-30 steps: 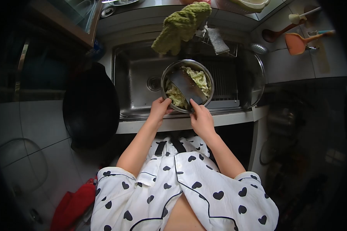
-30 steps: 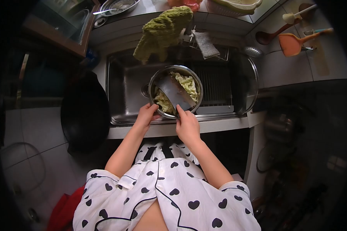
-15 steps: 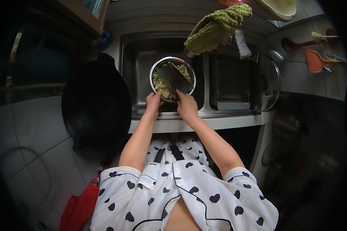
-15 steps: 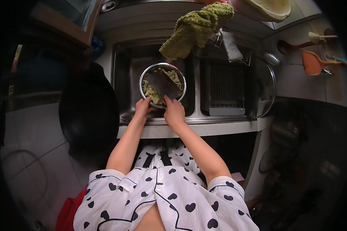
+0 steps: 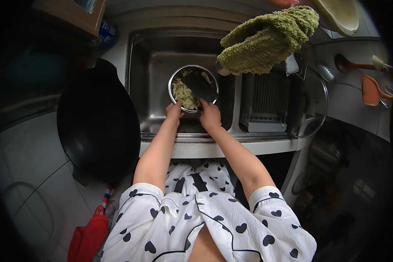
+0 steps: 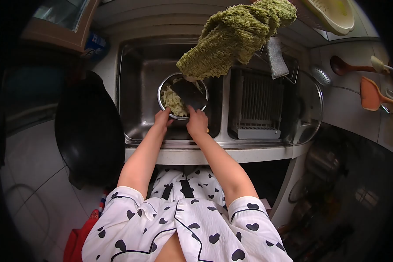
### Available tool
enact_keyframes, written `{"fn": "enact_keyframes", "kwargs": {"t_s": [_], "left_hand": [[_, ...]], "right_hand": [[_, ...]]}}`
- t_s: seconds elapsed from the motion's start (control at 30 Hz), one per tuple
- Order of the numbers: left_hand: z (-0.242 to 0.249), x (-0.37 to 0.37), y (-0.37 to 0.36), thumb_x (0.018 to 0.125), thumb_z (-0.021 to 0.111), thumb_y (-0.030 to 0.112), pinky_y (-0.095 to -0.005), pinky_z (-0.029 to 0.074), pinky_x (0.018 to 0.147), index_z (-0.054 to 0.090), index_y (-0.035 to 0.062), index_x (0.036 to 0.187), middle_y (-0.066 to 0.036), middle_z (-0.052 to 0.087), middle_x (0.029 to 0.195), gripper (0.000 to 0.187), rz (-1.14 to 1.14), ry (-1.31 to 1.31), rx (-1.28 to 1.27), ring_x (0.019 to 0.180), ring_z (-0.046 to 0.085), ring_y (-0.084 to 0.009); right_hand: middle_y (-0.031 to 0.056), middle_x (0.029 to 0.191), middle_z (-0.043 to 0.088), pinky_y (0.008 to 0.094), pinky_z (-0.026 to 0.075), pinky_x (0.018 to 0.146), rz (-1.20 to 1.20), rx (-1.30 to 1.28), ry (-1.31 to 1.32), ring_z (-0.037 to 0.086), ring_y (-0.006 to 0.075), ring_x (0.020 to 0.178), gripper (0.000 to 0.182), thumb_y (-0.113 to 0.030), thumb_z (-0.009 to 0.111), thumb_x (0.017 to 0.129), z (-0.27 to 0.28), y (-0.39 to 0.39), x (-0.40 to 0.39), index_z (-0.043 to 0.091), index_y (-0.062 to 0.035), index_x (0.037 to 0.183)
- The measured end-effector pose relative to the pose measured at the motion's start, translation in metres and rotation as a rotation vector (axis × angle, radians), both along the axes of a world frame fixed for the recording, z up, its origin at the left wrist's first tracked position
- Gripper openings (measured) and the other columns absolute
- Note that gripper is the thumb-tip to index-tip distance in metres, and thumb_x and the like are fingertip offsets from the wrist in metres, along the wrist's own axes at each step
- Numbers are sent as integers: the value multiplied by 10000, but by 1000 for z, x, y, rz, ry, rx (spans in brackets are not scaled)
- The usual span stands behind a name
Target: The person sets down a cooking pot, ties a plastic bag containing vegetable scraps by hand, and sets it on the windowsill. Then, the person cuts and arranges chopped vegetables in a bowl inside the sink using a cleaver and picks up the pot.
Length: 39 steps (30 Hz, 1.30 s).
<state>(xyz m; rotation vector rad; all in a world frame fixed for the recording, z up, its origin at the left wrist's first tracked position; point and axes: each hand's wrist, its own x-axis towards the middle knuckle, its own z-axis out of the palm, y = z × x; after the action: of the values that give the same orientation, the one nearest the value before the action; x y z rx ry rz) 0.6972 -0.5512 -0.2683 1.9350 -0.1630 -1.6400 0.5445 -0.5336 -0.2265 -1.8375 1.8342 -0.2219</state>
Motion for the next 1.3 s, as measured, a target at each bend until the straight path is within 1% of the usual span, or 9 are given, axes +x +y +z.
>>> {"fn": "enact_keyframes", "kwargs": {"t_s": [0.4, 0.5, 0.6, 0.8, 0.9, 1.03, 1.1, 1.13, 1.3], "left_hand": [[-31, 7, 1, 867, 500, 229, -381, 528, 716, 460, 70, 1147, -82, 504, 1053, 325, 11, 123, 234, 853, 515, -238], [-38, 9, 3, 850, 515, 221, -372, 535, 675, 485, 86, 1163, -104, 517, 1121, 342, -59, 137, 244, 916, 537, -259], [-43, 13, 1, 836, 521, 221, -424, 486, 770, 499, 93, 1171, -109, 521, 1119, 360, -180, 94, 265, 963, 522, -249], [-54, -7, 9, 821, 525, 201, -359, 337, 961, 466, 13, 1219, -142, 470, 1239, 444, 178, 10, 27, 1114, 462, -240], [23, -34, 9, 838, 499, 172, -304, 303, 987, 446, -24, 1243, -149, 452, 1271, 453, 359, -240, -164, 1182, 413, -243], [85, -39, 17, 892, 443, 203, -277, 277, 1002, 485, 18, 1233, -105, 495, 1241, 390, 257, 127, -438, 1173, 426, -199], [106, -40, 24, 935, 361, 343, -295, 241, 1031, 461, 45, 1270, -72, 464, 1298, 460, 139, 240, -420, 1225, 392, -175], [114, -41, 29, 940, 332, 376, -301, 229, 1040, 451, 49, 1282, -69, 453, 1313, 488, 118, 284, -452, 1244, 377, -174], [147, -37, 44, 952, 203, 475, -330, 168, 1077, 376, 60, 1339, -67, 386, 1377, 594, 35, 347, -536, 1307, 300, -183]], "right_hand": [[150, 1082, 469, 409, 462, 812, -23, 139, 124, 492, 332, 996, 589, 12, 580, 706, -5, -2, -7, 448, -159, 1254], [155, 1087, 467, 413, 465, 811, -33, 142, 120, 486, 333, 1012, 608, 22, 575, 709, -9, -1, -10, 432, -161, 1271], [164, 1095, 463, 419, 467, 816, -36, 110, 98, 485, 338, 1016, 610, 23, 566, 717, -17, 3, -12, 422, -155, 1283], [176, 1112, 469, 418, 441, 869, -72, 150, 35, 474, 357, 1040, 538, -5, 539, 756, -4, 5, -15, 425, -95, 1273], [199, 1195, 456, 416, 400, 928, -84, -93, -33, 441, 377, 1102, 497, -43, 555, 765, 4, 9, -9, 442, -38, 1249], [200, 1332, 382, 352, 292, 1029, -196, 64, -606, 349, 332, 1244, 498, -256, 502, 866, 34, 1, 10, 408, -5, 1286], [184, 1376, 349, 318, 238, 1059, -325, 228, -1019, 303, 292, 1297, 568, -385, 440, 913, 37, 0, 20, 365, 0, 1324], [131, 1430, 279, 301, 131, 1089, -332, 395, -1108, 194, 210, 1350, 749, -586, 277, 907, 77, -1, 21, 270, -3, 1377], [125, 1462, 189, 359, 67, 1102, -444, 503, -1397, 104, 205, 1373, 845, -667, 185, 865, 109, 8, 23, 169, -19, 1408]]}}
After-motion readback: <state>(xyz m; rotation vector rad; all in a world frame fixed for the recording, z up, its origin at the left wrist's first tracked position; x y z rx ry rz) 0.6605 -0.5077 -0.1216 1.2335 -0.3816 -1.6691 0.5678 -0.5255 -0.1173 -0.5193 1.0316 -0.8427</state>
